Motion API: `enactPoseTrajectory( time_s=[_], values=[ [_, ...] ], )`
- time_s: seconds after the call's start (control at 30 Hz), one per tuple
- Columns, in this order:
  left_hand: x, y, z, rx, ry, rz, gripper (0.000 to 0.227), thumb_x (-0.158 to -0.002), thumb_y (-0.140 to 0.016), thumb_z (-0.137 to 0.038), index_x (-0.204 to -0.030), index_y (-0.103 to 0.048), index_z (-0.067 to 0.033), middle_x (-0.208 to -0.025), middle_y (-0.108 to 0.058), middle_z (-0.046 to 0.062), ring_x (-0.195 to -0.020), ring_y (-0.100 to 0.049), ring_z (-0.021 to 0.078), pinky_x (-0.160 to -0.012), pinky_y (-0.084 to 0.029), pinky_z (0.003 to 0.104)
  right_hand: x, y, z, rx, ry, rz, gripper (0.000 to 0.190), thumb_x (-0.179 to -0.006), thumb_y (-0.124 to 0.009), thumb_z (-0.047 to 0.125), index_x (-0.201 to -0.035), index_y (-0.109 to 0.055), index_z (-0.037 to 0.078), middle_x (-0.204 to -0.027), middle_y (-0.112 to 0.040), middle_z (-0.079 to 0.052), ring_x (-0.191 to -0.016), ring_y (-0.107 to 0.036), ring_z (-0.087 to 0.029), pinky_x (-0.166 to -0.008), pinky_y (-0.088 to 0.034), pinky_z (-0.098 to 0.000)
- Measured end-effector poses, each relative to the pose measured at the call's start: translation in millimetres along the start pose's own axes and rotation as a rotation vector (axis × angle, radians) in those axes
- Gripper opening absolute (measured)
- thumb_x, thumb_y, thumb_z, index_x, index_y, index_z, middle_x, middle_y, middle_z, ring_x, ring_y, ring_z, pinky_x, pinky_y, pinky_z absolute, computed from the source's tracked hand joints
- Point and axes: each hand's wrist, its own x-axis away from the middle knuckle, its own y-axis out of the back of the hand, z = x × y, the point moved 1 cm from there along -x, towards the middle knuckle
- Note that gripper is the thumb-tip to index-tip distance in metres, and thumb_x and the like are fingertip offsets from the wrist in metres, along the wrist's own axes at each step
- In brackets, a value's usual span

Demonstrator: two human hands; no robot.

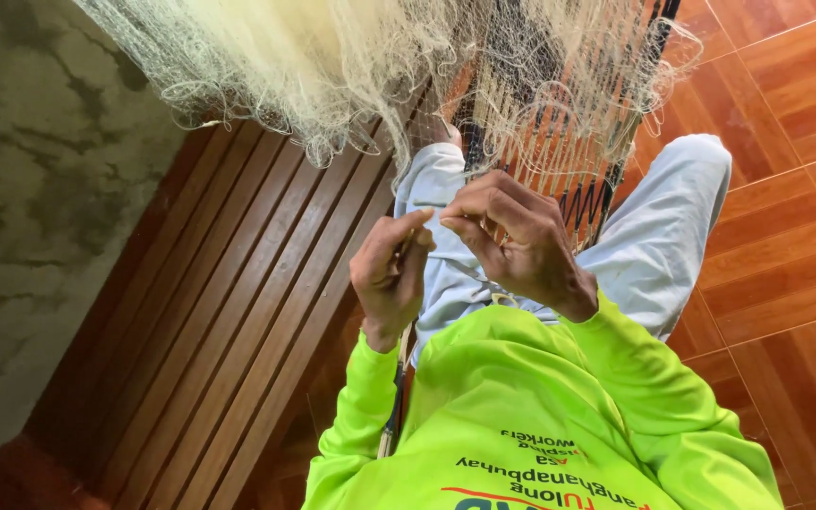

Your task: Trimming excess threads from a large fishing net using scissors and a wooden stick.

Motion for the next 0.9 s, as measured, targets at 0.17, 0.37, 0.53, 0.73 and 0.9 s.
enactPoseTrajectory(
  time_s=[0.17,0.37,0.53,0.73,0.9],
  values=[
    [25,-16,7,0.178,0.082,-0.09,0.034,-0.102,-0.057,0.004,-0.135,-0.048,0.0026,-0.077,-0.068,0.013,-0.057,-0.053,0.01,-0.05,-0.045,0.022,-5,-12,-12,-0.004,0.036,-0.025,0.004,-0.096,-0.072,0.002,-0.097,-0.072,0.006,-0.09,-0.07,-0.008,-0.069,-0.065,-0.016,-0.056,-0.054,-0.027],
    [29,-18,10,0.262,0.16,-0.164,0.035,-0.104,-0.054,0.001,-0.131,-0.033,-0.0055,-0.071,-0.068,0.012,-0.05,-0.051,0.0081,-0.045,-0.039,0.017,-6,-18,-23,-0.051,0.022,-0.052,0.003,-0.099,-0.068,0.003,-0.098,-0.069,0.005,-0.089,-0.066,-0.008,-0.072,-0.062,-0.017,-0.056,-0.054,-0.0278],
    [38,-14,20,0.277,0.198,-0.124,0.034,-0.104,-0.057,0.0,-0.135,-0.044,-0.0017,-0.069,-0.069,0.01,-0.052,-0.049,0.0064,-0.047,-0.038,0.017,-9,-9,-28,-0.028,0.007,-0.072,0.004,-0.104,-0.063,0.005,-0.103,-0.067,0.004,-0.091,-0.063,-0.01,-0.074,-0.06,-0.018,-0.058,-0.054,-0.0295],
    [43,-9,16,0.143,0.284,-0.062,0.011,-0.1,-0.061,0.0,-0.107,-0.07,0.0026,-0.064,-0.07,0.011,-0.051,-0.052,0.0079,-0.047,-0.044,0.02,-14,4,-32,-0.007,-0.004,-0.101,0.007,-0.109,-0.056,0.006,-0.104,-0.061,0.004,-0.093,-0.056,-0.01,-0.079,-0.056,-0.018,-0.062,-0.052,-0.0304],
    [33,-13,1,0.188,0.381,-0.088,0.007,-0.099,-0.064,0.0,-0.101,-0.071,0.0011,-0.09,-0.076,0.017,-0.07,-0.059,0.0096,-0.063,-0.052,0.024,3,0,-47,0.055,0.055,-0.17,0.007,-0.107,-0.056,0.01,-0.108,-0.062,0.006,-0.097,-0.06,-0.01,-0.08,-0.057,-0.02,-0.067,-0.053,-0.0312]
  ],
)
